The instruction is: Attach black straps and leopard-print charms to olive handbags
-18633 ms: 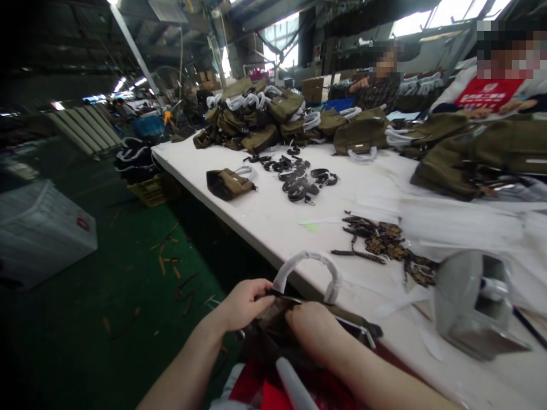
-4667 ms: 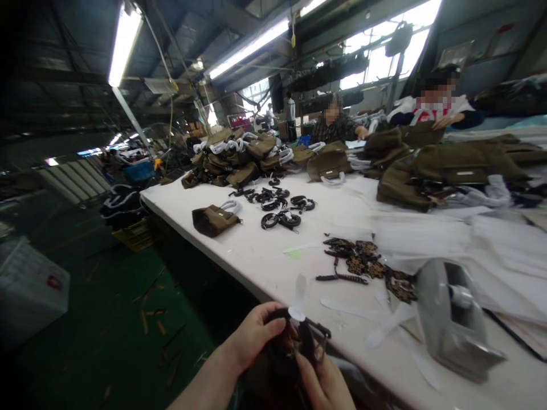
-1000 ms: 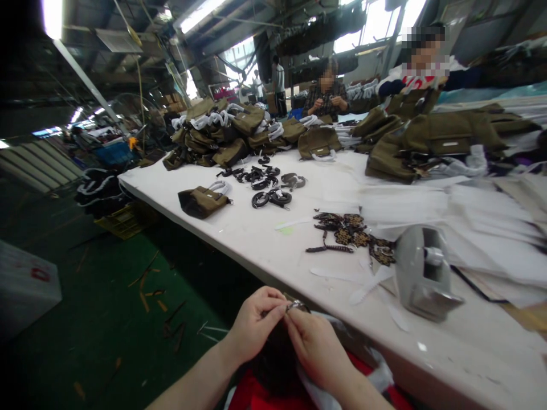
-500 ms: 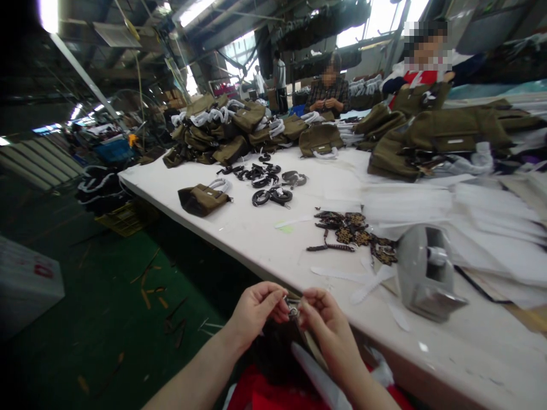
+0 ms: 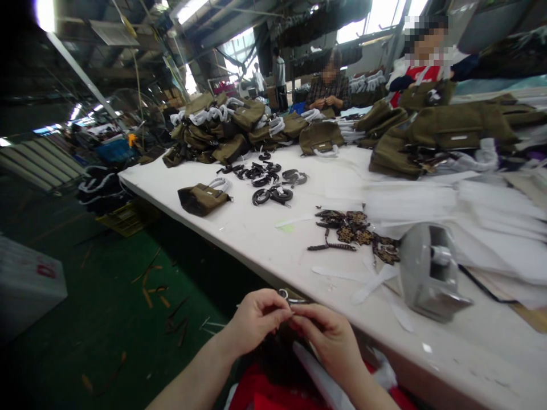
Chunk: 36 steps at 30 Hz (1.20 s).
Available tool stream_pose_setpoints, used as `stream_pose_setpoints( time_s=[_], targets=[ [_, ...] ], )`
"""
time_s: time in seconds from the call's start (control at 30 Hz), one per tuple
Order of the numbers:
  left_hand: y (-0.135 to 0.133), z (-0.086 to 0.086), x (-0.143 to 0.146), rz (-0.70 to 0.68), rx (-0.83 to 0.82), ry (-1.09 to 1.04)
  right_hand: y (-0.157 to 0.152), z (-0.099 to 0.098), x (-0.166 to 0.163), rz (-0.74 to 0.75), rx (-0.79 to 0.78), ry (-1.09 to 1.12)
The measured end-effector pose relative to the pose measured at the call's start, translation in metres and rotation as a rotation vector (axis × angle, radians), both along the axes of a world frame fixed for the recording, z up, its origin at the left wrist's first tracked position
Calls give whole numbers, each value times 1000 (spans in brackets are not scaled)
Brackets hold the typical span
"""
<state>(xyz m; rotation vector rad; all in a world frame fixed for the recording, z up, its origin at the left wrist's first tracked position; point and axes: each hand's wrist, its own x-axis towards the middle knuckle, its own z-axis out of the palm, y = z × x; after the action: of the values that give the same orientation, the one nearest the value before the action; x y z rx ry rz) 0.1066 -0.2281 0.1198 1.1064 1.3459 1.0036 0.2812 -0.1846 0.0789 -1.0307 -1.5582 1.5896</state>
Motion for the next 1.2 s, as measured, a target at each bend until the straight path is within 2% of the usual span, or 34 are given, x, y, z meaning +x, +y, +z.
stream_pose_setpoints(
  time_s=[0.2,0.4,0.63,0.9,1.2],
  targets=[
    [-2,15,-3,-61,157,338,-2,-5,1,2,-96,-31],
    [-3,18,-3,-49,177,466,-3,-15,6,28,-59,-37],
    [-5,16,-2,-58,174,495,-2,-12,7,49,34,-89],
    [-6,13,2,-69,193,525,-5,-9,5,10,127,-96],
    [-6,-11,4,-33,134,317,-6,-9,1,25,103,-82]
  ],
)
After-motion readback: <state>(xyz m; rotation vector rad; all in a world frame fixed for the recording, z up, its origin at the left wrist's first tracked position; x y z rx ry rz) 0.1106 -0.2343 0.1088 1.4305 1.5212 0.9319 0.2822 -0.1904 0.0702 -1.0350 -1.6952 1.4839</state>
